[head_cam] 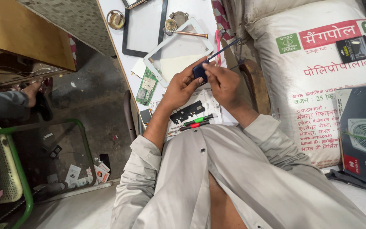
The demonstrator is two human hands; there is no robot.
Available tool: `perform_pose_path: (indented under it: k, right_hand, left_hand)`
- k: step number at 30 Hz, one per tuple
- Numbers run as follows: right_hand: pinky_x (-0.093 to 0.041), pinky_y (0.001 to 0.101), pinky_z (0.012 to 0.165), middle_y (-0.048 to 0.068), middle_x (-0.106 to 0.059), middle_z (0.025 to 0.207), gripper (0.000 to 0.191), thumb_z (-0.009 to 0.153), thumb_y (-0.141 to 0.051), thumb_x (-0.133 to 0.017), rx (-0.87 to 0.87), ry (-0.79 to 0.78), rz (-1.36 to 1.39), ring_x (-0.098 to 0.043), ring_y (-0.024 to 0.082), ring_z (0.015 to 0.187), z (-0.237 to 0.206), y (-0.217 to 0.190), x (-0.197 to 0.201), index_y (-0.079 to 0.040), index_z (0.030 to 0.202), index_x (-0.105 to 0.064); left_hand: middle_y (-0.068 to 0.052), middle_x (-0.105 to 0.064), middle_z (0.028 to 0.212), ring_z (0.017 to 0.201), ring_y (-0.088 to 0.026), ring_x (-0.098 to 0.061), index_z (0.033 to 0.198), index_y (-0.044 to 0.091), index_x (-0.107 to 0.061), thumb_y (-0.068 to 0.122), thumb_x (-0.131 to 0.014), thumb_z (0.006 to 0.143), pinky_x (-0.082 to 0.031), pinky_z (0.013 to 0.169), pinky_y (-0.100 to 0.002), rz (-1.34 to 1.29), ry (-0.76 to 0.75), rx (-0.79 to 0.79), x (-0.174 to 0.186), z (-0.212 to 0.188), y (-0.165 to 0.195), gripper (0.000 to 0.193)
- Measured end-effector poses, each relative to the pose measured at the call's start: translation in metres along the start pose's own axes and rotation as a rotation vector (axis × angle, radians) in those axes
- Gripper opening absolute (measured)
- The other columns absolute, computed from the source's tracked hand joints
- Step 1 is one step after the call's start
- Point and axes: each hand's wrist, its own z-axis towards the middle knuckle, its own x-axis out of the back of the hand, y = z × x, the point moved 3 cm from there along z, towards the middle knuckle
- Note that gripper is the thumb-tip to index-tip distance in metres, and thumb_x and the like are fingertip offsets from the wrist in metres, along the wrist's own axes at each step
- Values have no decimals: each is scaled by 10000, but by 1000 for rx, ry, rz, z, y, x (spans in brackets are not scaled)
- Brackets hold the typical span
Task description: The person sits at a workbench and fits a dark blue phone middle frame, pressing it by hand and working around its edges with a small pry tool. They align the frame with other disassembled phone parts and screens on the bench, then set the frame down on the work surface.
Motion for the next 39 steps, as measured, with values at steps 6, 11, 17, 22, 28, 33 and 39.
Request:
perform_pose_path:
  k: [6,11,17,22,28,33,39]
  right_hand:
    - [-585,359,751,165,-730,1032,236,1063,12,-667,33,56,49,-743,270,862,-2,2,2,-23,1296,-655]
    - [-526,405,648,156,-694,824,318,955,31,-786,47,-113,-148,-665,296,678,-10,5,-1,-27,1263,-731]
    - [-515,403,675,187,-670,881,261,1088,-26,-710,24,53,-131,-642,290,705,-8,4,-8,-44,1347,-692]
    - [-513,422,647,180,-639,830,285,1041,-5,-693,288,-8,-172,-633,341,719,-7,-2,-19,-38,1324,-704]
    - [-551,358,687,198,-705,947,182,1148,-26,-681,92,125,-196,-687,259,722,-6,-1,-8,0,1328,-681]
    - [-529,420,682,156,-675,795,210,1049,-36,-687,62,-2,-249,-661,299,680,0,-9,-11,-27,1254,-733]
    - [-535,412,679,153,-660,825,259,1049,-47,-638,116,59,-224,-655,310,699,-1,-6,-8,-28,1299,-699]
  left_hand:
    - [8,-463,848,741,-55,-350,1571,99,-517,1,-668,1025,-335,696,-201,155,76,46,3,-2,-12,574]
    - [-51,-738,1281,1153,-70,-636,1453,59,-594,19,-625,1048,-522,1045,-266,120,40,-138,11,11,-45,408]
    - [-50,-777,1186,999,-76,-648,1426,121,-630,108,-675,1015,-556,942,-262,299,107,-135,25,13,-51,413]
    - [-57,-715,1351,1218,-109,-632,1465,102,-609,58,-640,1053,-508,1085,-290,108,64,-186,20,10,-33,415]
    - [-57,-678,1401,1270,-125,-608,1496,104,-585,26,-625,1059,-477,1137,-301,47,48,-181,15,8,-17,446]
    - [-56,-679,1397,1281,-125,-607,1509,114,-576,20,-610,1051,-483,1140,-307,36,12,-206,14,7,-10,469]
    - [-69,-663,1422,1305,-134,-590,1506,103,-571,14,-606,1066,-460,1162,-314,-17,-4,-182,12,6,-9,451]
